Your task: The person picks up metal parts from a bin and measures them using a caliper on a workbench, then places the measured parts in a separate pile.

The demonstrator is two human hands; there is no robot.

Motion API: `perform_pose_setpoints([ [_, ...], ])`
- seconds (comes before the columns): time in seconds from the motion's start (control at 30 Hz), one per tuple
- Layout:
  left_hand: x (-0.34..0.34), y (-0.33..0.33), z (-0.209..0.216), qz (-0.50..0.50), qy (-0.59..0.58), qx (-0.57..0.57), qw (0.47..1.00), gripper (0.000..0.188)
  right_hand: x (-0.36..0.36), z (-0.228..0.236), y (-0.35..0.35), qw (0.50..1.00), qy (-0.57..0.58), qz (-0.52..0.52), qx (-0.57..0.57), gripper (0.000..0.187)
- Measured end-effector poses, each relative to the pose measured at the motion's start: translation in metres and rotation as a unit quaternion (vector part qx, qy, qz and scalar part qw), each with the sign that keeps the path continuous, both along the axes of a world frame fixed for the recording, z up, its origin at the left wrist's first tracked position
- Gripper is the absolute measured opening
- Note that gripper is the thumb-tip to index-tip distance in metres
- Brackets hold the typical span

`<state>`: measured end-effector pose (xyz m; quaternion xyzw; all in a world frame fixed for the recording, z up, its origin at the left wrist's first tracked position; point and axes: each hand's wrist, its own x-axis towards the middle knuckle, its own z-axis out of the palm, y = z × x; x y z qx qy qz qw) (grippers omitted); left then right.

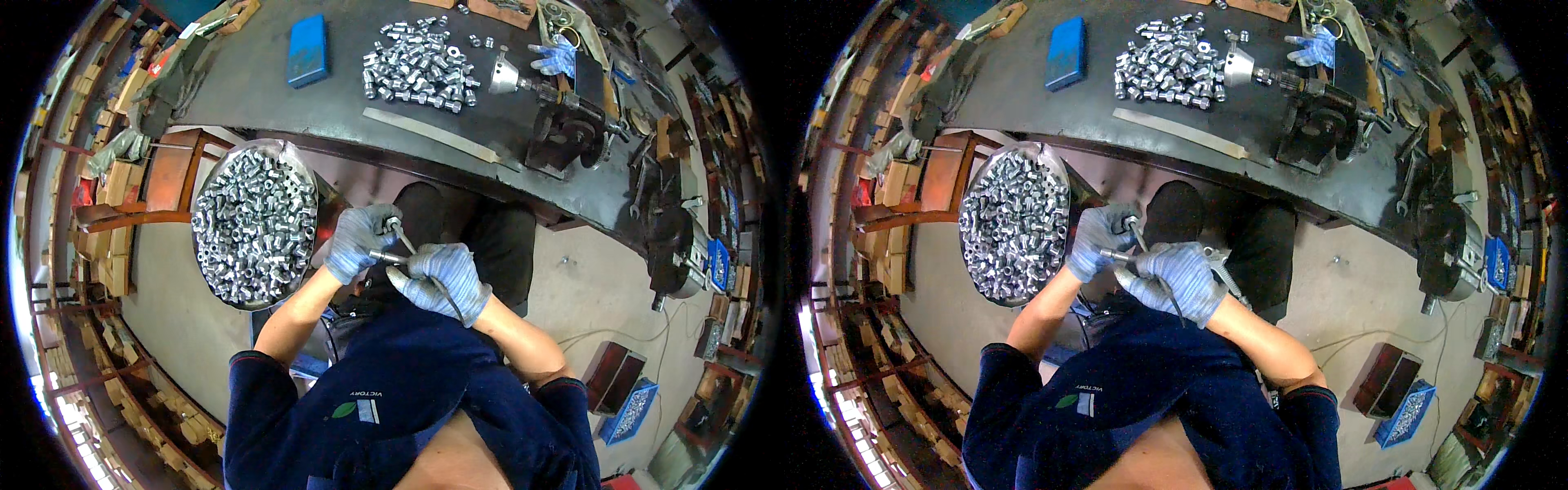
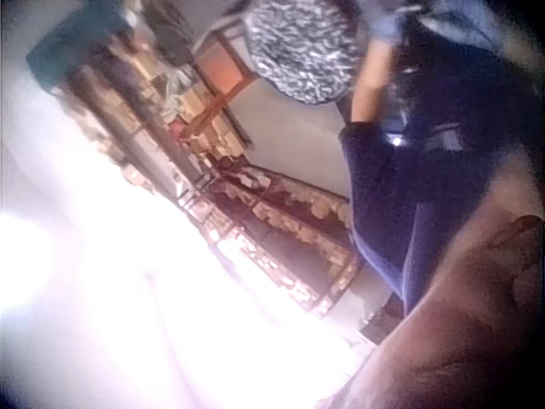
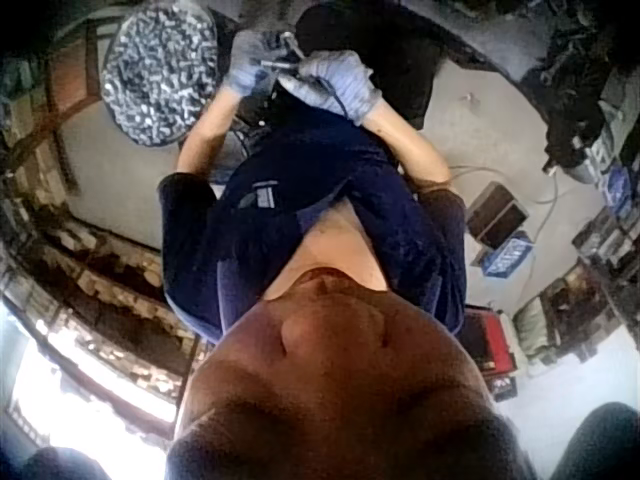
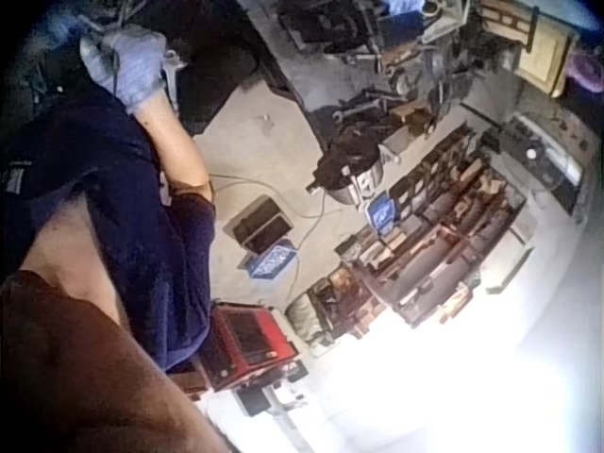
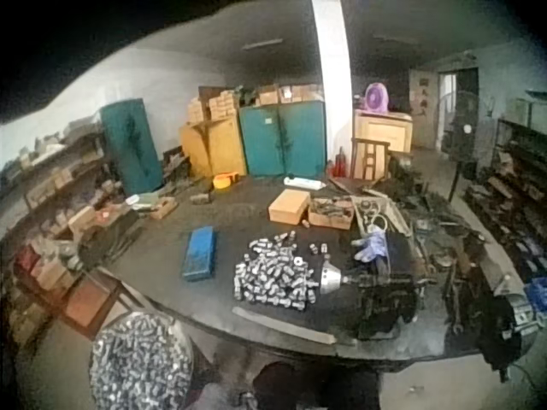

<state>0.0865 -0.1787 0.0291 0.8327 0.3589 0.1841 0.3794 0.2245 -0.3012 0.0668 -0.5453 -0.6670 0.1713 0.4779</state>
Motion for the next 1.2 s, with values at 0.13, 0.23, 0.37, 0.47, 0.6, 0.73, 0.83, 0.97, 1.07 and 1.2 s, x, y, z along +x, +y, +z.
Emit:
perform_pose_setpoints([
  [0.13,-0.008,0.016,-0.004,0.038,-0.042,0.029,0.998,0.018,0.008,0.019,-0.020,0.998,-0.054,0.008,-0.016,0.030],
  [0.23,-0.013,0.030,-0.016,0.047,-0.086,-0.083,0.992,0.015,0.016,0.034,-0.026,0.998,-0.019,0.030,0.049,0.023],
  [0.37,-0.006,0.021,-0.010,0.041,-0.096,-0.075,0.992,0.014,0.017,0.035,-0.027,0.999,0.013,0.031,0.022,0.025],
  [0.47,-0.003,0.019,-0.005,0.013,-0.037,-0.003,0.999,0.017,0.017,0.027,-0.025,0.999,-0.017,0.033,-0.008,0.029],
  [0.6,0.002,0.009,0.003,-0.013,-0.002,0.072,0.997,0.018,0.016,0.013,-0.020,1.000,-0.029,-0.002,-0.002,0.033],
  [0.73,0.016,0.002,0.007,-0.096,0.021,0.175,0.980,0.019,0.015,-0.011,-0.007,0.998,0.059,-0.023,-0.028,0.035],
  [0.83,0.031,0.015,0.007,-0.084,0.065,0.210,0.972,0.015,0.022,-0.010,-0.015,0.998,0.004,-0.062,-0.008,0.034],
  [0.97,0.070,0.071,0.008,-0.044,0.135,0.234,0.962,0.014,0.034,0.002,-0.034,0.988,-0.060,-0.142,-0.010,0.035],
  [1.07,0.101,0.133,0.005,-0.008,0.122,0.243,0.962,0.023,0.040,0.003,-0.040,0.989,-0.022,-0.147,-0.004,0.032],
  [1.2,0.136,0.187,0.037,0.100,0.080,0.215,0.968,0.039,0.039,0.002,-0.044,0.990,0.094,-0.101,-0.033,0.032],
])
